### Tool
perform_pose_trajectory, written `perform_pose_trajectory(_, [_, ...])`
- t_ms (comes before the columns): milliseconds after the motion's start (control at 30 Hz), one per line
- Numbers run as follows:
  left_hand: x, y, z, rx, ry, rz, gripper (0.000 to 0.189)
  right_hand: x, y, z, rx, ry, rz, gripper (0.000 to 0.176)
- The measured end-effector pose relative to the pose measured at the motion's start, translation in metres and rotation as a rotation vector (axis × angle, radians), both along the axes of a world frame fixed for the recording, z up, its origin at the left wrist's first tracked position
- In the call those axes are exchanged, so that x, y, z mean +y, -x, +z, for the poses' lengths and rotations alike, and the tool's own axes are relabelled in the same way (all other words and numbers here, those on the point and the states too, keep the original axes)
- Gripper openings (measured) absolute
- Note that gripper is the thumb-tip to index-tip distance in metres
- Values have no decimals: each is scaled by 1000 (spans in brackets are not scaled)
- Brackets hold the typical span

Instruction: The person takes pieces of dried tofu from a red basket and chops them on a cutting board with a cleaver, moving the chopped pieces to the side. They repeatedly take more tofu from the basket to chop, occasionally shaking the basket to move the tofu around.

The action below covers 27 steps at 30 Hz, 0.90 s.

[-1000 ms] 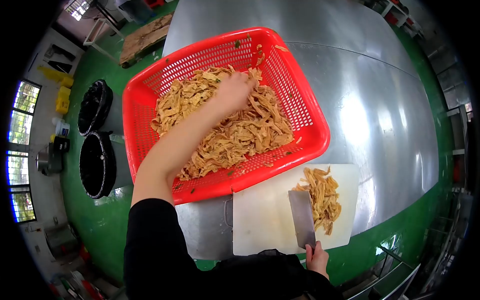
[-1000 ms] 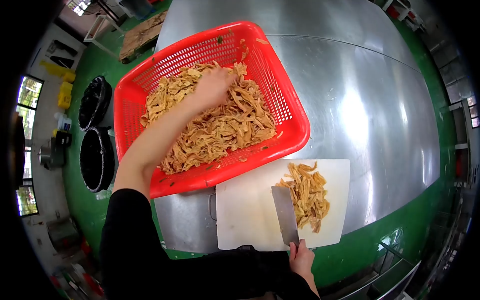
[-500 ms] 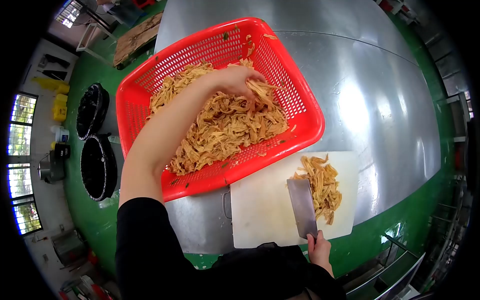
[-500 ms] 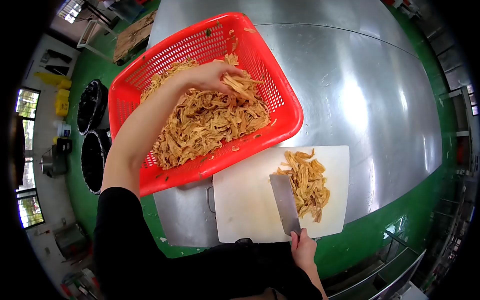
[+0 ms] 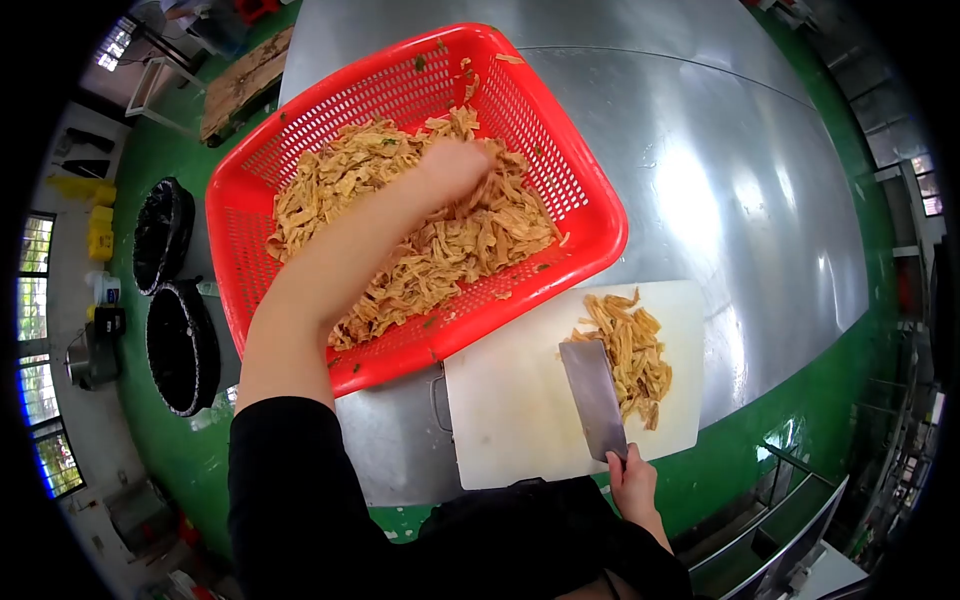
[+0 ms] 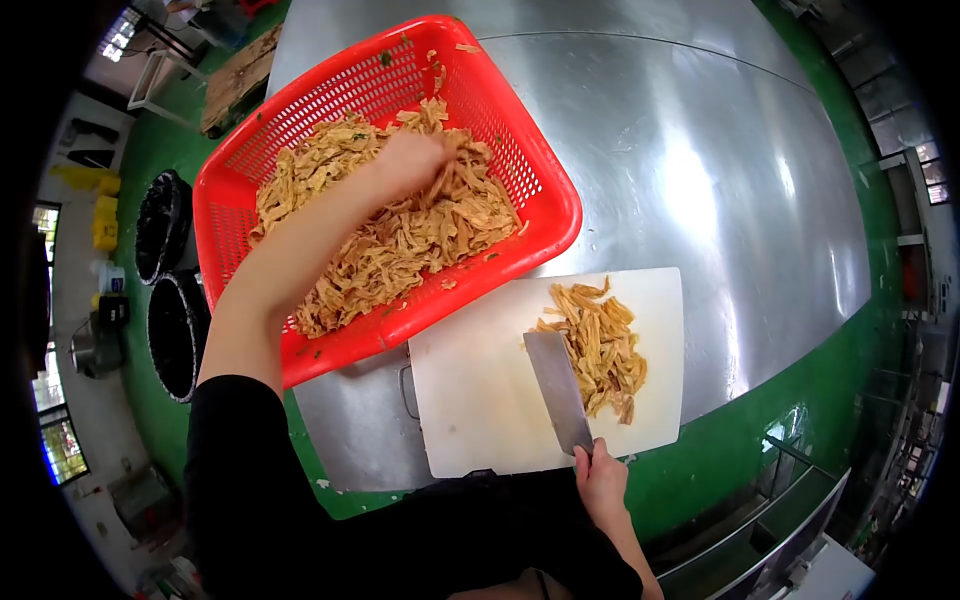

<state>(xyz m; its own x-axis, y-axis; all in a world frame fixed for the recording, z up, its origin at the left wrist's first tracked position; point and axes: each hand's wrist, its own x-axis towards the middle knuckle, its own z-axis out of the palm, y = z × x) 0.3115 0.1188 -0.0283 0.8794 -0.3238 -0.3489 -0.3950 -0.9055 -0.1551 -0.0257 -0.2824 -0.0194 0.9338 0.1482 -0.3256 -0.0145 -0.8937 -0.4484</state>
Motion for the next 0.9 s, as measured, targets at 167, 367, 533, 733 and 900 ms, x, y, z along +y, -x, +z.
perform_pose_trajectory(167, [-1, 5, 61, -235, 267, 141, 49, 0, 1, -1, 1, 2, -4, 23])
perform_pose_trajectory(367, [-38, 69, -7, -259, 104, -410, 36, -1, 0, -2, 2, -1, 2, 24])
perform_pose_trajectory(533, [-22, 105, 30, -351, 216, -315, 25, -4, 2, -3, -17, -12, 33, 24])
perform_pose_trajectory(733, [-40, 173, 103, -41, 1066, 510, 22, -12, 0, -8, -18, -108, 39, 24])
perform_pose_trajectory(900, [-115, 241, 90, 74, 1229, 610, 28, -14, -3, -5, -9, -260, -1, 21])
